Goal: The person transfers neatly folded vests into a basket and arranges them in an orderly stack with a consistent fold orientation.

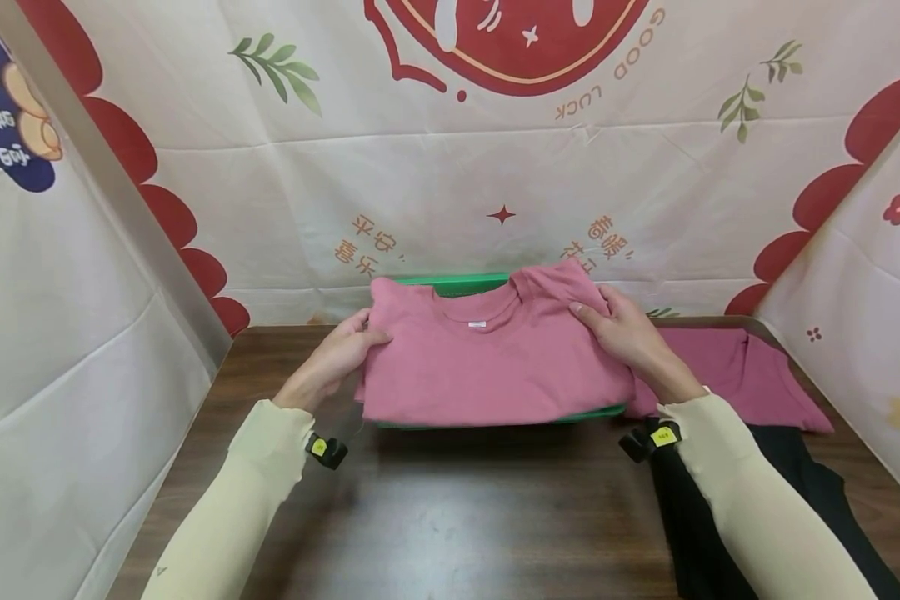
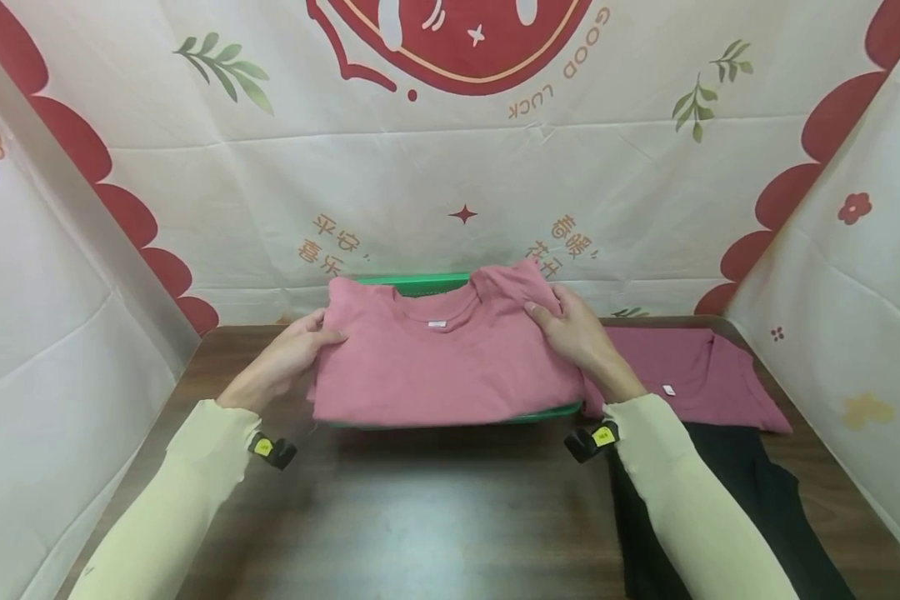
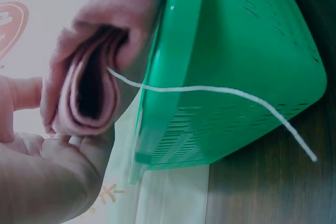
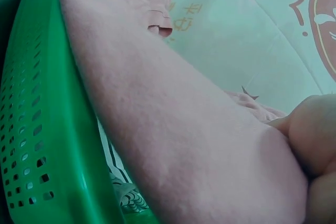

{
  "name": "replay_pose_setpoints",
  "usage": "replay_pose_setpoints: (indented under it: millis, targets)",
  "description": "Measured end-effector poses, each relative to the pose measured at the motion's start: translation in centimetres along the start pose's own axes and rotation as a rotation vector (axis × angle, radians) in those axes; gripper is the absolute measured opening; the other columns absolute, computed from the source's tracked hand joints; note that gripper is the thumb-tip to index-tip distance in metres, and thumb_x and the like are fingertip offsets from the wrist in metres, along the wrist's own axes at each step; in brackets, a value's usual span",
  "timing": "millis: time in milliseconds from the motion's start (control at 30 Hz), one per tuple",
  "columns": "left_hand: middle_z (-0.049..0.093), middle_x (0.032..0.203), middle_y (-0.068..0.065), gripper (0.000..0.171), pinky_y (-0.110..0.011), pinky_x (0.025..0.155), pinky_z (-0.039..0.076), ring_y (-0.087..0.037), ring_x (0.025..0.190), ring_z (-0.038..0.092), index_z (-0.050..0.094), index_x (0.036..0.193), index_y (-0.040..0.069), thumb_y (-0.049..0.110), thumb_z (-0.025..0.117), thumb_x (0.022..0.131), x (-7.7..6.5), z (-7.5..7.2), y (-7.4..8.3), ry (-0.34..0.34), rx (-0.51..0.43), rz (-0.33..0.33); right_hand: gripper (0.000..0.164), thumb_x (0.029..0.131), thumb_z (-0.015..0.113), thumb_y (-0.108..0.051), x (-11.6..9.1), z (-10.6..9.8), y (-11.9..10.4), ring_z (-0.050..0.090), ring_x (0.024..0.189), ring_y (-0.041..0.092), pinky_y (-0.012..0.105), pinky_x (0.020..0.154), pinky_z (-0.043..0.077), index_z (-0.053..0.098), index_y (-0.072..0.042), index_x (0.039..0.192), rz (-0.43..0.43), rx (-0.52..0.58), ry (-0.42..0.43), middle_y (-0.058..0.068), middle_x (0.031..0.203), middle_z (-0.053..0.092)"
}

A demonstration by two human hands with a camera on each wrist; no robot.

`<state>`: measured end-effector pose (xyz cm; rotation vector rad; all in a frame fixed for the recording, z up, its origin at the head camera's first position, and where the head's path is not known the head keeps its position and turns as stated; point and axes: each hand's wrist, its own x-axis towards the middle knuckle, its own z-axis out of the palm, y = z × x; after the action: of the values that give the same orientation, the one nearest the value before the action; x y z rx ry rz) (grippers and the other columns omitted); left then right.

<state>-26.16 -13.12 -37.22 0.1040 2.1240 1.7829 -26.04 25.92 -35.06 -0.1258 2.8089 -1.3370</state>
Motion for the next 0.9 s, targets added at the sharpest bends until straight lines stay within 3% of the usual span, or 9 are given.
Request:
replay_pose_setpoints:
  millis: [300,700,900]
  targets:
    - [0.054,0.134,-0.016,0.049,-0.04,0.103,0.041,-0.024,0.12,0.054,0.032,0.149,0.006,0.015,0.045,0.102,0.5,-0.1,-0.1,0.009,0.007,-0.015,0.056,0.102,0.048,-0.047,0.5,0.2,0.0,0.047,0.113,0.029,0.044,0.092,0.04,0.045,-0.008,0.142,0.031,0.02,0.019,0.019,0.133,0.051]
    - [0.047,0.143,-0.016,0.055,-0.044,0.11,0.035,-0.026,0.128,0.048,0.027,0.153,0.009,0.015,0.044,0.102,0.7,-0.1,0.0,0.012,0.011,-0.026,0.05,0.102,0.046,-0.049,1.2,0.5,-0.1,0.048,0.096,0.027,0.038,0.077,0.041,0.049,-0.005,0.127,0.025,-0.004,0.047,0.016,0.11,0.052]
    - [0.045,0.146,-0.014,0.055,-0.045,0.113,0.033,-0.026,0.133,0.044,0.025,0.155,0.012,0.016,0.043,0.103,1.0,0.1,0.1,0.004,0.008,-0.035,0.049,0.102,0.045,-0.05,1.2,0.4,-0.1,0.046,0.094,0.028,0.038,0.076,0.039,0.047,-0.005,0.12,0.019,-0.017,0.06,0.015,0.104,0.049]
